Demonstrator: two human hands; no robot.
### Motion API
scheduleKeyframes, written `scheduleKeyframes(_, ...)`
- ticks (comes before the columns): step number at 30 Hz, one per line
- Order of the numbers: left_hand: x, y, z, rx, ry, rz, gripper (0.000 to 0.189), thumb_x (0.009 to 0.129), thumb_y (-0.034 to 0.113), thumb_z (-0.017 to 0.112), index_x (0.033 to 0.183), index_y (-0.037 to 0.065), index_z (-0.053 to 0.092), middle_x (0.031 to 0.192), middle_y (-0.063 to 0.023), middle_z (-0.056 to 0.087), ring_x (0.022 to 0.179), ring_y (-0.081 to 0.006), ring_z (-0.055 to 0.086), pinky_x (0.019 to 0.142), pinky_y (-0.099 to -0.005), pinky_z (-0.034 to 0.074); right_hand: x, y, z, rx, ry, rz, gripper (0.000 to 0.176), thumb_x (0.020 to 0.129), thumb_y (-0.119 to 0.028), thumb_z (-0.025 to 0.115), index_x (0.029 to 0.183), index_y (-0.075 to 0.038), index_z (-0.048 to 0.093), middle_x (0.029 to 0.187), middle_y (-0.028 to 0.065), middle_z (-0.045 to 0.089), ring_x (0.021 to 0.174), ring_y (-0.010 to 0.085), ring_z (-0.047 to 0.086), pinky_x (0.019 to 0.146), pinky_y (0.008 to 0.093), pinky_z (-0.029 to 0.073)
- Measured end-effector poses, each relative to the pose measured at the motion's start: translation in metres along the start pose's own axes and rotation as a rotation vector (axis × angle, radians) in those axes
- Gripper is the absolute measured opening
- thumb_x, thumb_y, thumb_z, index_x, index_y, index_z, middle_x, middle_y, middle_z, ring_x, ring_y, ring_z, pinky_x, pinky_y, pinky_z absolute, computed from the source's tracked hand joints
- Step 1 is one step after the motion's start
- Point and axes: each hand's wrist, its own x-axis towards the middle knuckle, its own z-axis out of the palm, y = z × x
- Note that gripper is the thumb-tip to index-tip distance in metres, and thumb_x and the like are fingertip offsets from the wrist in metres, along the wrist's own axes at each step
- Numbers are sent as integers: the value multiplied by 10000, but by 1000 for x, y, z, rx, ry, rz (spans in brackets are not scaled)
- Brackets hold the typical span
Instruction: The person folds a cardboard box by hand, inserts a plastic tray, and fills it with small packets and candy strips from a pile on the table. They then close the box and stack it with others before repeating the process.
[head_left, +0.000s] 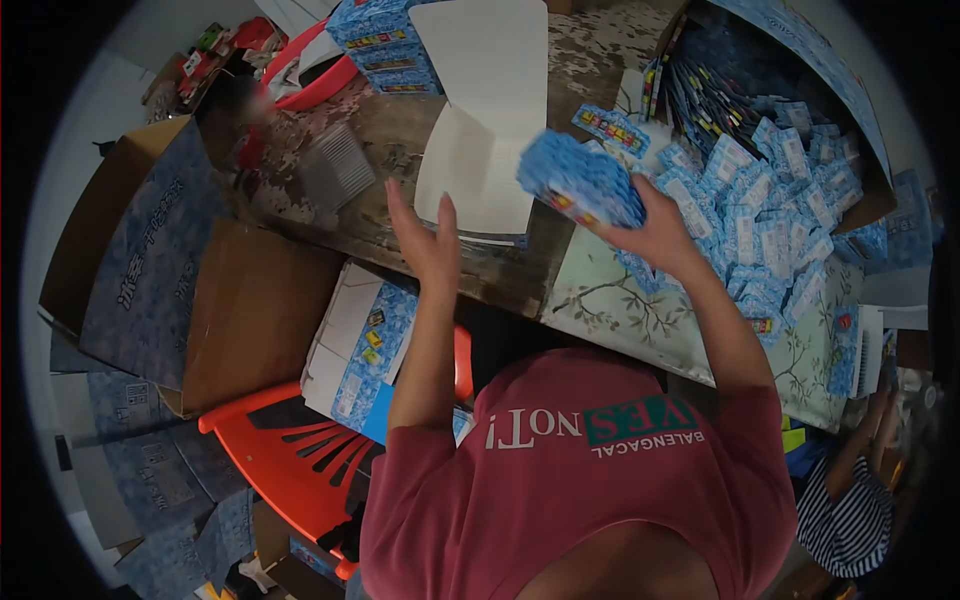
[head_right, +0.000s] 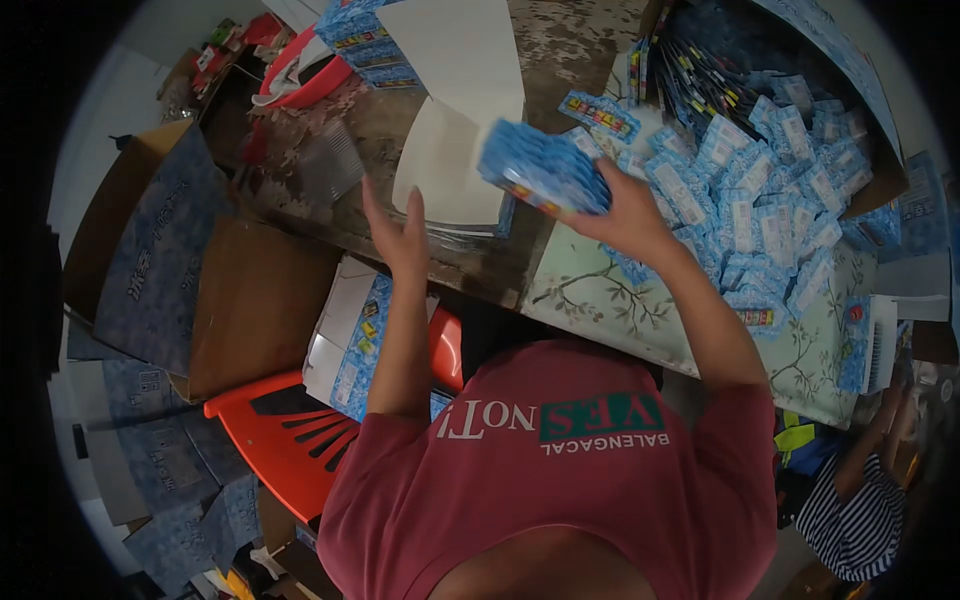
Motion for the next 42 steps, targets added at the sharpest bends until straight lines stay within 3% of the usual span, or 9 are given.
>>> scheduleKeyframes(5,-3,-42,3,-326,-313,-612,318,897,163,481,1087,-79,564,905,-149,644,832,-150,576,754,-281,438,87,-48,57,-71,-65,-133,620,674,-334,747,1110,21,484,891,174,623,827,296,618,723,361,475)
scheduleKeyframes(11,-22,-31,2,-290,-304,-608,303,912,168,472,1090,-52,581,859,-91,638,784,-110,551,703,-260,437,121,-11,97,-821,-674,-302,564,684,-486,680,999,-24,600,861,187,640,836,326,625,740,416,481)
scheduleKeyframes(19,-21,-33,14,-195,-270,-476,299,912,185,467,1120,-2,571,867,-195,640,782,-242,626,688,-327,457,148,-27,144,-451,-941,-200,731,840,-629,417,1170,14,530,1110,228,574,1005,366,564,879,386,425)
scheduleKeyframes(22,-14,-20,8,-5,-341,-524,283,917,195,445,1079,5,580,816,-234,609,748,-382,591,641,-364,453,132,-15,131,-302,-644,-262,578,889,-513,440,1058,19,592,1048,210,604,955,340,588,833,376,448)
scheduleKeyframes(27,-12,-37,6,4,-222,-468,278,916,176,440,1062,-15,580,833,-234,614,749,-314,621,661,-353,457,153,41,36,179,216,-113,357,903,-324,515,930,17,618,957,152,637,868,297,620,741,369,485)
scheduleKeyframes(33,3,-29,3,194,18,-218,388,867,20,464,1252,-24,462,1198,-252,523,1112,-296,535,897,-322,424,175,178,23,-651,292,133,407,860,-325,560,1139,-29,532,1179,174,527,1097,301,505,898,387,427)
scheduleKeyframes(35,8,32,11,63,-94,231,492,810,-74,459,1296,-15,406,1346,-230,389,1249,-296,410,987,-331,364,158,185,33,-809,235,44,438,845,-333,560,1191,-72,496,1283,183,422,1143,325,433,925,487,382)
scheduleKeyframes(37,-9,54,33,-130,-757,289,535,766,-98,456,1293,-22,404,1370,-196,371,1260,-335,383,1007,-366,348,147,152,15,-690,152,60,427,813,-325,601,1151,-77,523,1195,164,485,1123,315,448,910,490,391)
scheduleKeyframes(42,-48,25,158,215,-931,534,616,694,-68,523,1293,39,423,1387,-153,363,1297,-333,315,1017,-526,293,143,163,-6,-616,-54,188,603,646,-323,734,1128,-31,517,1136,154,524,1085,304,493,888,393,436)
